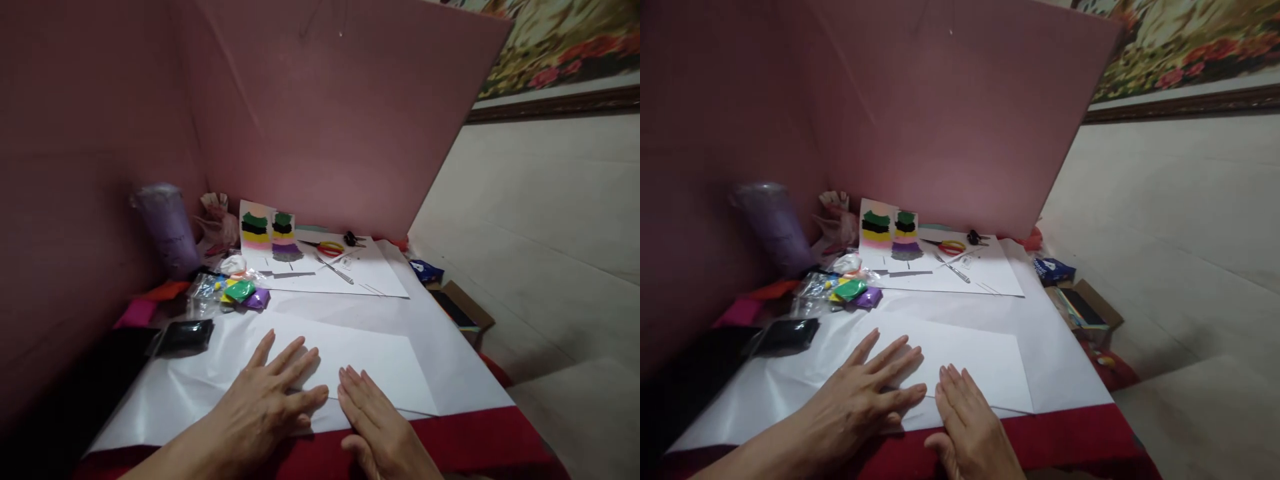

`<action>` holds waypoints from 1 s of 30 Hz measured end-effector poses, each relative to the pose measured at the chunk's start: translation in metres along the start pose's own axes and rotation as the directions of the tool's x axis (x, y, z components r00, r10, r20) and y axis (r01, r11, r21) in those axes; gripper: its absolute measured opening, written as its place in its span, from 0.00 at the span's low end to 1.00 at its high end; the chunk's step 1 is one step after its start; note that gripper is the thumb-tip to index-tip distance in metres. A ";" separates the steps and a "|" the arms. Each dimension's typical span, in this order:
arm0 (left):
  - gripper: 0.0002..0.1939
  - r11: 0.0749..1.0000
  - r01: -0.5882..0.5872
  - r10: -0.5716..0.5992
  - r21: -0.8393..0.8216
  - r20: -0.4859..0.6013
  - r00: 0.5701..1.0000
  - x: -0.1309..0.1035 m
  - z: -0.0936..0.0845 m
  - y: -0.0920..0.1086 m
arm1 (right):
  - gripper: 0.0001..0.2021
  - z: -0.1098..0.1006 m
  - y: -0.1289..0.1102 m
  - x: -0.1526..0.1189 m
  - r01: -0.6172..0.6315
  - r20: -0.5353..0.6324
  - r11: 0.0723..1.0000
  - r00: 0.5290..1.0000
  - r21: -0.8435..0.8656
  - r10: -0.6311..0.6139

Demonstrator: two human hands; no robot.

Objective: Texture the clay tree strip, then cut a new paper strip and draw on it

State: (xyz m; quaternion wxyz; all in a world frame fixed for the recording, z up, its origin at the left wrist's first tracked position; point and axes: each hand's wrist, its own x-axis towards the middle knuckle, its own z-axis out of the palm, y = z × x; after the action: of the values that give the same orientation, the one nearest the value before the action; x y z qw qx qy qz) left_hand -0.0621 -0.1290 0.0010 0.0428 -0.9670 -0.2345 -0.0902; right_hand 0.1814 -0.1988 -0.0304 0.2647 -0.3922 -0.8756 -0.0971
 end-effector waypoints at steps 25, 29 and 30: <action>0.22 0.878 0.442 -0.440 0.183 -0.051 0.896 -0.088 -0.008 -0.010 | 0.29 0.016 0.015 -0.009 0.082 -0.127 0.996 0.989 0.036 -0.077; 0.22 0.834 0.522 -0.518 0.176 -0.070 0.852 -0.103 -0.015 -0.013 | 0.29 0.016 0.015 -0.010 0.088 -0.130 0.995 0.988 0.040 -0.083; 0.22 0.827 0.533 -0.526 0.177 -0.091 0.846 -0.106 -0.016 -0.014 | 0.29 0.016 0.015 -0.009 0.087 -0.122 0.995 0.989 0.041 -0.081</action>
State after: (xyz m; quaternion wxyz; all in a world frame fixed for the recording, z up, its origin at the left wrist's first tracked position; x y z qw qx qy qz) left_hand -0.1637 -0.1657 -0.0032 0.1154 -0.8532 -0.4999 -0.0935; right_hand 0.1914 -0.1887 -0.0494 0.3217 -0.3422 -0.8758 -0.1112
